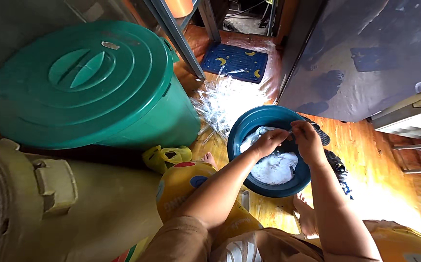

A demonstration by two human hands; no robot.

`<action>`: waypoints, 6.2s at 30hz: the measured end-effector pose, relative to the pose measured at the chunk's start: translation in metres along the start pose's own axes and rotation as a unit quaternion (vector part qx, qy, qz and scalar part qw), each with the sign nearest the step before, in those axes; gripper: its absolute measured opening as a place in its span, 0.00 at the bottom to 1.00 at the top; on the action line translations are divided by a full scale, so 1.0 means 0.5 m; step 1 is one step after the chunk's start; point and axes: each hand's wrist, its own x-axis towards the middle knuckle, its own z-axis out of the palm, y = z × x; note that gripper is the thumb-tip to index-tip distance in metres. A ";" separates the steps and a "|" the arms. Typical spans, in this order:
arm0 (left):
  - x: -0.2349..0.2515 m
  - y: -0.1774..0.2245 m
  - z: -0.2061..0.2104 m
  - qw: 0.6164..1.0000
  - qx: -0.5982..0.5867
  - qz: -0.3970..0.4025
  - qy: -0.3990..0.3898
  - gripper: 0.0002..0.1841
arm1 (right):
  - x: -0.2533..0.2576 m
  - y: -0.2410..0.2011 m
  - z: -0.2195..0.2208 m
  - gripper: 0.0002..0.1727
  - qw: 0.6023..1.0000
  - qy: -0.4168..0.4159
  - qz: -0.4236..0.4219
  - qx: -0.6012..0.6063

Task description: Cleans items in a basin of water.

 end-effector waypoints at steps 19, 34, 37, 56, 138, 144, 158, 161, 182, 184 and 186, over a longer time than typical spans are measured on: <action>0.017 -0.038 -0.027 0.904 0.391 -0.141 -0.094 0.20 | -0.017 0.066 -0.018 0.19 0.829 0.082 0.128 0.538; 0.008 0.056 -0.047 0.989 0.019 -0.125 -0.076 0.15 | -0.052 0.144 0.088 0.13 0.840 -0.028 0.114 0.530; 0.004 0.062 -0.039 0.980 0.113 -0.158 -0.042 0.18 | -0.032 0.124 0.064 0.12 0.922 -0.022 0.032 0.386; 0.013 0.011 -0.004 0.979 0.031 -0.202 -0.002 0.19 | -0.018 0.085 0.099 0.05 0.909 0.063 0.278 0.306; -0.116 0.234 -0.094 0.867 0.396 -0.254 -0.163 0.28 | 0.110 0.074 0.045 0.06 0.953 -0.204 -0.059 -0.215; -0.100 0.167 -0.073 0.960 0.175 -0.215 0.048 0.37 | 0.061 0.038 0.048 0.05 0.967 -0.169 -0.148 -0.124; -0.040 0.059 -0.079 0.960 0.219 -0.169 0.042 0.13 | 0.011 0.034 0.081 0.17 0.945 -0.119 0.167 0.253; -0.031 0.048 -0.075 0.955 0.249 -0.158 0.020 0.15 | 0.011 0.049 0.092 0.09 0.976 -0.090 0.145 0.135; -0.018 0.057 -0.048 0.955 0.268 -0.120 -0.042 0.23 | -0.019 0.049 0.124 0.13 0.989 0.028 0.119 0.088; -0.020 0.063 -0.036 0.957 0.262 -0.119 -0.040 0.25 | -0.019 0.038 0.132 0.17 0.987 0.057 0.126 0.086; -0.019 0.065 -0.035 0.958 0.254 -0.122 -0.042 0.26 | -0.019 0.039 0.133 0.19 0.984 0.068 0.129 0.105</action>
